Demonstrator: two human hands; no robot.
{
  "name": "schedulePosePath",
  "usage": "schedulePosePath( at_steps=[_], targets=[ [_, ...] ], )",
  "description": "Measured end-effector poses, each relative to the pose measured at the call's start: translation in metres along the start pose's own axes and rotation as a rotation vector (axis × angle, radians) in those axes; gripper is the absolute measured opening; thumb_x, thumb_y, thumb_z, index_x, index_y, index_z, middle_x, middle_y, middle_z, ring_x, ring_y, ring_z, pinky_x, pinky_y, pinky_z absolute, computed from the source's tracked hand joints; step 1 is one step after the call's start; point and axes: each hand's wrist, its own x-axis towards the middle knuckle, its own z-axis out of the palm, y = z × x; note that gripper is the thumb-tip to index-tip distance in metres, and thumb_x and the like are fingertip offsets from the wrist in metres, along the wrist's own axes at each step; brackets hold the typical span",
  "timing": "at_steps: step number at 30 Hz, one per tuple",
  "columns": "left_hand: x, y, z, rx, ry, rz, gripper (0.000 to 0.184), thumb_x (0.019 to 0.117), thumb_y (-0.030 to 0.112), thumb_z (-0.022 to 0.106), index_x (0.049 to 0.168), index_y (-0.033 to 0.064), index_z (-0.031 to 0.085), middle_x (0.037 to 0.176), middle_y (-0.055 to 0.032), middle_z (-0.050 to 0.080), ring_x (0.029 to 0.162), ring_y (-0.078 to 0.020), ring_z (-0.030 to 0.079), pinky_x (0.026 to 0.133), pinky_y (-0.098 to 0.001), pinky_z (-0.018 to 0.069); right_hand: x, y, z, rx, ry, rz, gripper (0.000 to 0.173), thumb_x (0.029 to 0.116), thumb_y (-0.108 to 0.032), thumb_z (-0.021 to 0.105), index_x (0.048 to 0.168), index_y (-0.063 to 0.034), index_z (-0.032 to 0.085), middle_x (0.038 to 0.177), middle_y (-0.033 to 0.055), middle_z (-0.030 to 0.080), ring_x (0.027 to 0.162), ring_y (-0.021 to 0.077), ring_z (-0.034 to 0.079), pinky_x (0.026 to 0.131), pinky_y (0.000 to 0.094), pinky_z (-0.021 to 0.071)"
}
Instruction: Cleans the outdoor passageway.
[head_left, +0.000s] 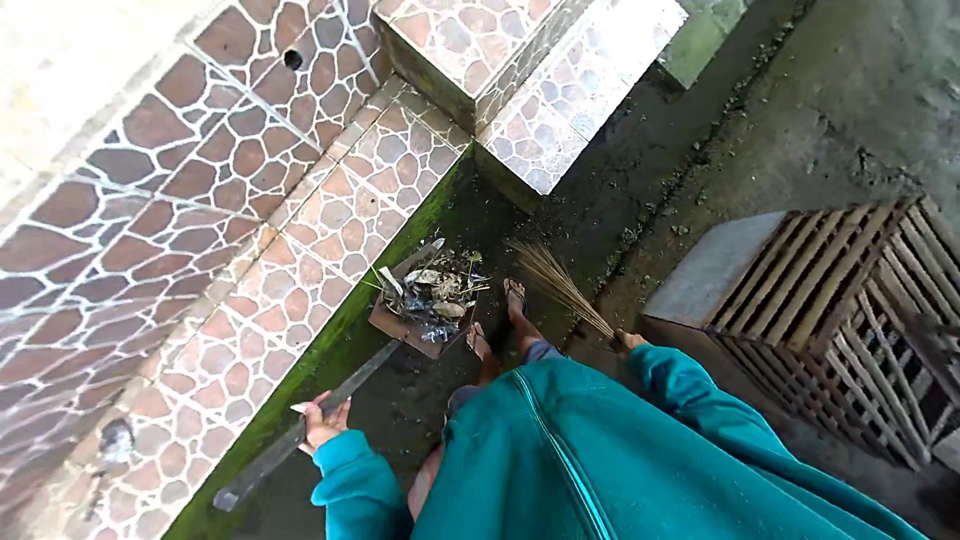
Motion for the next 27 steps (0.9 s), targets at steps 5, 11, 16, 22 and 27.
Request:
schedulePosePath(
  at_steps=[5, 11, 16, 22, 27],
  targets=[
    [0.002, 0.021, -0.006, 0.042, -0.126, 0.082, 0.039, 0.1119, 0.031, 0.036, 0.130, 0.0004, 0.051, 0.103, -0.0106, 0.063, 0.076, -0.0116, 0.065, 0.067, -0.0268, 0.0559, -0.009, 0.044, 0.069, 0.114, 0.062, 0.031, 0.060, 0.1027, -0.017, 0.060, 0.157, -0.0052, 0.037, 0.143, 0.0319, 0.054, 0.134, 0.0490, 0.052, 0.111, 0.0634, 0.0409],
    [-0.013, 0.044, 0.026, 0.155, -0.282, 0.124, 0.041, 0.1113, 0.030, 0.037, 0.137, -0.0008, 0.046, 0.116, -0.0157, 0.058, 0.089, -0.0155, 0.060, 0.078, -0.0304, 0.0526, -0.043, 0.063, 0.118, 0.432, 0.143, 0.050, 0.060, 0.0952, -0.012, 0.065, 0.151, -0.0011, 0.044, 0.136, 0.0299, 0.059, 0.128, 0.0439, 0.058, 0.109, 0.0593, 0.0439],
    [-0.018, 0.042, 0.069, 0.238, -0.377, 0.173, 0.039, 0.1104, 0.033, 0.040, 0.129, 0.0008, 0.052, 0.103, -0.0108, 0.060, 0.080, -0.0126, 0.060, 0.069, -0.0283, 0.0524, -0.055, 0.076, 0.134, 0.782, 0.179, 0.055, 0.051, 0.0971, -0.009, 0.063, 0.144, 0.0041, 0.050, 0.134, 0.0299, 0.061, 0.126, 0.0418, 0.060, 0.109, 0.0573, 0.0449],
    [-0.064, 0.044, 0.146, 0.318, -0.452, 0.167, 0.037, 0.1095, 0.032, 0.042, 0.128, 0.0008, 0.052, 0.104, -0.0138, 0.059, 0.081, -0.0167, 0.060, 0.070, -0.0331, 0.0531, -0.057, 0.096, 0.116, 0.913, 0.183, 0.093, 0.054, 0.0959, -0.006, 0.063, 0.147, 0.0031, 0.048, 0.133, 0.0296, 0.061, 0.121, 0.0394, 0.063, 0.106, 0.0552, 0.0478],
    [-0.124, 0.037, 0.225, 0.381, -0.538, 0.199, 0.035, 0.1093, 0.031, 0.043, 0.122, 0.0004, 0.055, 0.097, -0.0116, 0.059, 0.075, -0.0138, 0.059, 0.065, -0.0297, 0.0517, -0.038, 0.120, 0.080, 1.017, 0.207, 0.102, 0.058, 0.0943, -0.003, 0.064, 0.150, 0.0001, 0.045, 0.129, 0.0292, 0.063, 0.112, 0.0376, 0.067, 0.099, 0.0539, 0.0523]
  ],
)
